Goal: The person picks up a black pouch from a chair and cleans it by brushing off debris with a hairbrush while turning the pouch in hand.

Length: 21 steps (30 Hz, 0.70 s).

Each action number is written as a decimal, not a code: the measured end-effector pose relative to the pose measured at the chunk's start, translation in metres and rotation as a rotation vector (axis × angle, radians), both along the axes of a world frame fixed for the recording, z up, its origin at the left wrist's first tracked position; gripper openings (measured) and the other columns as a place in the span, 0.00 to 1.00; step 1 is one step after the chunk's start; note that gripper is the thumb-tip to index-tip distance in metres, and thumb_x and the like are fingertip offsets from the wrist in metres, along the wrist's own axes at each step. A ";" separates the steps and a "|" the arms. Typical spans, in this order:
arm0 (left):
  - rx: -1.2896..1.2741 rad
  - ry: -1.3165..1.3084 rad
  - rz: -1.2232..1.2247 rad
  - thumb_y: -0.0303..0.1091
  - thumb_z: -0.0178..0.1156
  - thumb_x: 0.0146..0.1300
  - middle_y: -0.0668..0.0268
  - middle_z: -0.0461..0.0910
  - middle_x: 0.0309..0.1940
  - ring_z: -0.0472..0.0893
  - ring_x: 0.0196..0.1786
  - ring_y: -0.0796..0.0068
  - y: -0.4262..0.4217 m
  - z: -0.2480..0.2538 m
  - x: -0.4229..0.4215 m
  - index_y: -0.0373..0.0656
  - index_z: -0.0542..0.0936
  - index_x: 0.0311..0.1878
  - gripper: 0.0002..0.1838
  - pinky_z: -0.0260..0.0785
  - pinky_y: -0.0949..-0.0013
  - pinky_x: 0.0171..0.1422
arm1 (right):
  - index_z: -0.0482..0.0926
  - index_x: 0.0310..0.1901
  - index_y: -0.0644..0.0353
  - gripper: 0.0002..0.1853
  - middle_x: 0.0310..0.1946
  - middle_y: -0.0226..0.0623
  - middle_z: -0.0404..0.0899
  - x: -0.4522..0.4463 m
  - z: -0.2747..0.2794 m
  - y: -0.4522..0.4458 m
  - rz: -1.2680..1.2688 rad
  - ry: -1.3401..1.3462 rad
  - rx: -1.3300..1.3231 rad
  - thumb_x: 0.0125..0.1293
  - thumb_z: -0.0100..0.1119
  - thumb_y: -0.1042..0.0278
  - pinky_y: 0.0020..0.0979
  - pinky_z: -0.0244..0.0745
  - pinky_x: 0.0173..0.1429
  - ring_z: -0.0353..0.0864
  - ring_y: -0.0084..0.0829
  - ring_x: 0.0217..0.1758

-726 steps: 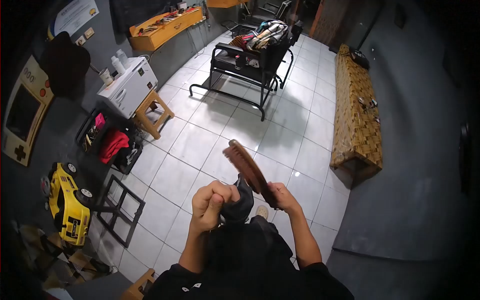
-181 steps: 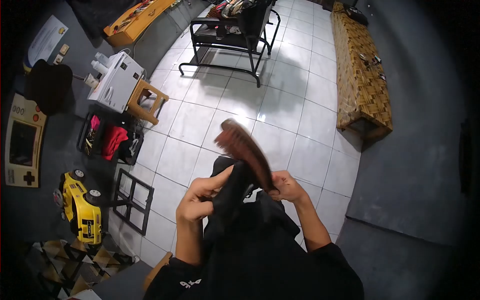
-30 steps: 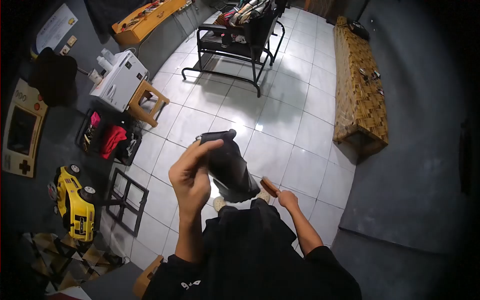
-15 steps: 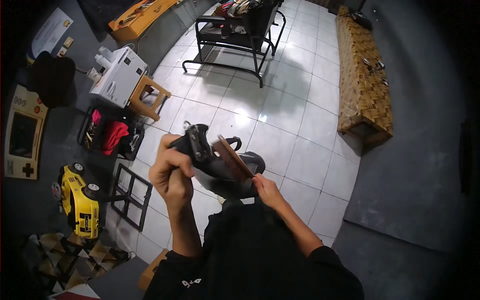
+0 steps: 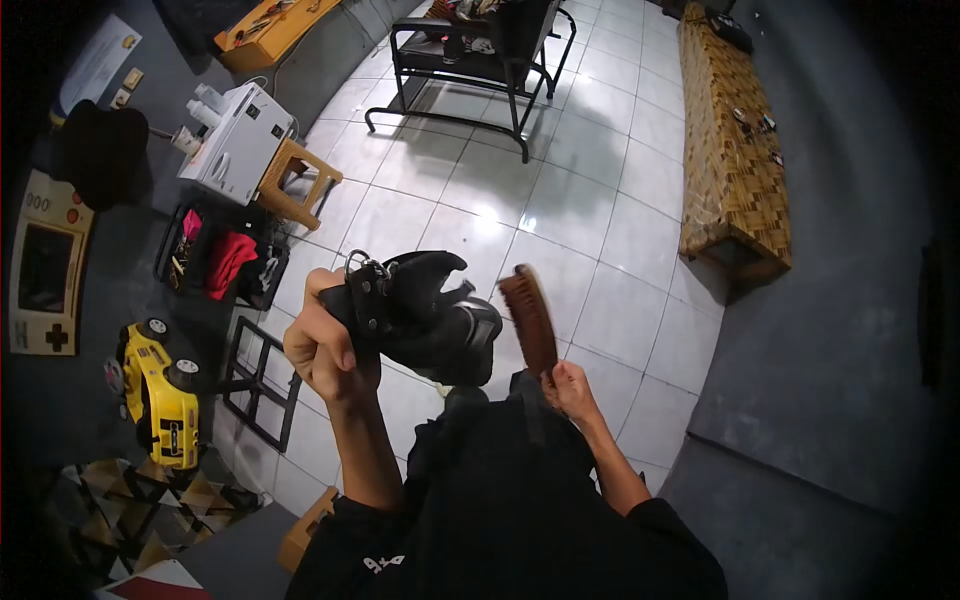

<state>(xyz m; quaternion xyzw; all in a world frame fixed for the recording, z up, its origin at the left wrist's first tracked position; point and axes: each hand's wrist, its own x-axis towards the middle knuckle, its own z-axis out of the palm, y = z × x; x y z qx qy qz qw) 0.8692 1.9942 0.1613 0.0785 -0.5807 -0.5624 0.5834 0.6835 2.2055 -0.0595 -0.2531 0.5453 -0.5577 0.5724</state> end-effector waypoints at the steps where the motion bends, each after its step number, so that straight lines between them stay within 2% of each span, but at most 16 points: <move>1: -0.007 0.006 -0.014 0.34 0.60 0.60 0.70 0.58 0.29 0.64 0.36 0.72 0.000 0.001 -0.001 0.52 0.65 0.21 0.16 0.61 0.69 0.43 | 0.73 0.27 0.63 0.27 0.16 0.38 0.67 0.005 0.017 -0.010 0.022 0.031 -0.089 0.67 0.49 0.41 0.25 0.60 0.24 0.66 0.21 0.18; 3: 0.012 0.120 -0.052 0.27 0.55 0.60 0.68 0.60 0.28 0.64 0.32 0.73 0.004 0.009 -0.009 0.51 0.64 0.17 0.17 0.59 0.70 0.39 | 0.71 0.24 0.62 0.29 0.15 0.36 0.62 0.009 0.041 -0.030 0.063 0.098 -0.268 0.67 0.47 0.39 0.24 0.57 0.22 0.63 0.18 0.17; 4: 0.019 0.180 -0.071 0.23 0.52 0.59 0.67 0.61 0.28 0.64 0.30 0.73 0.005 0.013 -0.012 0.50 0.64 0.15 0.18 0.59 0.71 0.36 | 0.74 0.25 0.63 0.27 0.14 0.36 0.65 0.002 0.034 -0.037 0.129 0.390 -0.279 0.67 0.50 0.43 0.27 0.60 0.23 0.63 0.21 0.18; 7: 0.036 0.256 -0.111 0.29 0.57 0.61 0.70 0.58 0.27 0.64 0.31 0.71 0.007 0.017 -0.006 0.53 0.63 0.14 0.20 0.58 0.70 0.36 | 0.76 0.28 0.62 0.23 0.14 0.38 0.68 0.001 0.012 -0.045 0.195 0.625 -0.068 0.66 0.53 0.47 0.30 0.62 0.25 0.63 0.28 0.18; 8: 0.044 0.254 -0.116 0.34 0.58 0.61 0.71 0.57 0.28 0.63 0.32 0.71 0.007 0.018 -0.002 0.55 0.62 0.15 0.21 0.60 0.69 0.38 | 0.80 0.33 0.59 0.23 0.20 0.44 0.76 -0.003 -0.014 -0.040 0.221 0.622 0.031 0.65 0.52 0.44 0.36 0.68 0.30 0.73 0.38 0.22; 11: 0.052 0.185 -0.070 0.44 0.55 0.63 0.65 0.62 0.38 0.65 0.37 0.68 0.002 0.000 0.014 0.55 0.66 0.24 0.13 0.61 0.64 0.43 | 0.78 0.34 0.63 0.26 0.25 0.49 0.77 -0.013 -0.067 -0.004 0.348 0.887 0.269 0.66 0.49 0.43 0.37 0.69 0.34 0.78 0.42 0.29; 14: 0.067 0.256 0.012 0.38 0.55 0.63 0.66 0.64 0.36 0.67 0.37 0.70 0.005 -0.001 0.011 0.57 0.69 0.24 0.11 0.62 0.66 0.43 | 0.80 0.34 0.62 0.28 0.31 0.52 0.80 -0.026 -0.075 0.025 0.829 1.074 0.513 0.64 0.48 0.39 0.41 0.71 0.36 0.78 0.52 0.37; 15: 0.056 0.292 0.053 0.37 0.55 0.63 0.67 0.64 0.35 0.67 0.36 0.70 0.006 0.001 0.009 0.58 0.70 0.24 0.11 0.62 0.66 0.43 | 0.81 0.34 0.61 0.29 0.31 0.51 0.80 -0.028 -0.082 0.035 0.747 1.065 0.563 0.64 0.47 0.38 0.42 0.72 0.36 0.79 0.50 0.37; 17: 0.014 0.304 -0.037 0.35 0.56 0.62 0.68 0.65 0.36 0.69 0.38 0.70 0.000 0.003 0.013 0.59 0.70 0.24 0.11 0.63 0.65 0.45 | 0.82 0.35 0.58 0.30 0.32 0.49 0.81 -0.029 -0.097 0.043 0.586 1.043 0.648 0.63 0.46 0.35 0.43 0.73 0.37 0.81 0.48 0.37; 20: 0.009 0.309 -0.074 0.35 0.58 0.61 0.67 0.66 0.38 0.70 0.40 0.69 -0.002 0.001 0.012 0.60 0.70 0.24 0.10 0.65 0.62 0.48 | 0.80 0.31 0.61 0.30 0.24 0.45 0.79 -0.032 -0.075 0.031 0.304 0.792 0.425 0.64 0.47 0.37 0.39 0.69 0.30 0.78 0.45 0.27; 21: -0.004 0.297 -0.079 0.35 0.58 0.61 0.67 0.66 0.38 0.71 0.41 0.68 -0.003 0.001 0.010 0.60 0.71 0.25 0.10 0.65 0.61 0.49 | 0.78 0.29 0.62 0.29 0.21 0.44 0.76 -0.028 -0.064 0.024 0.211 0.716 0.257 0.65 0.47 0.38 0.37 0.67 0.28 0.74 0.43 0.24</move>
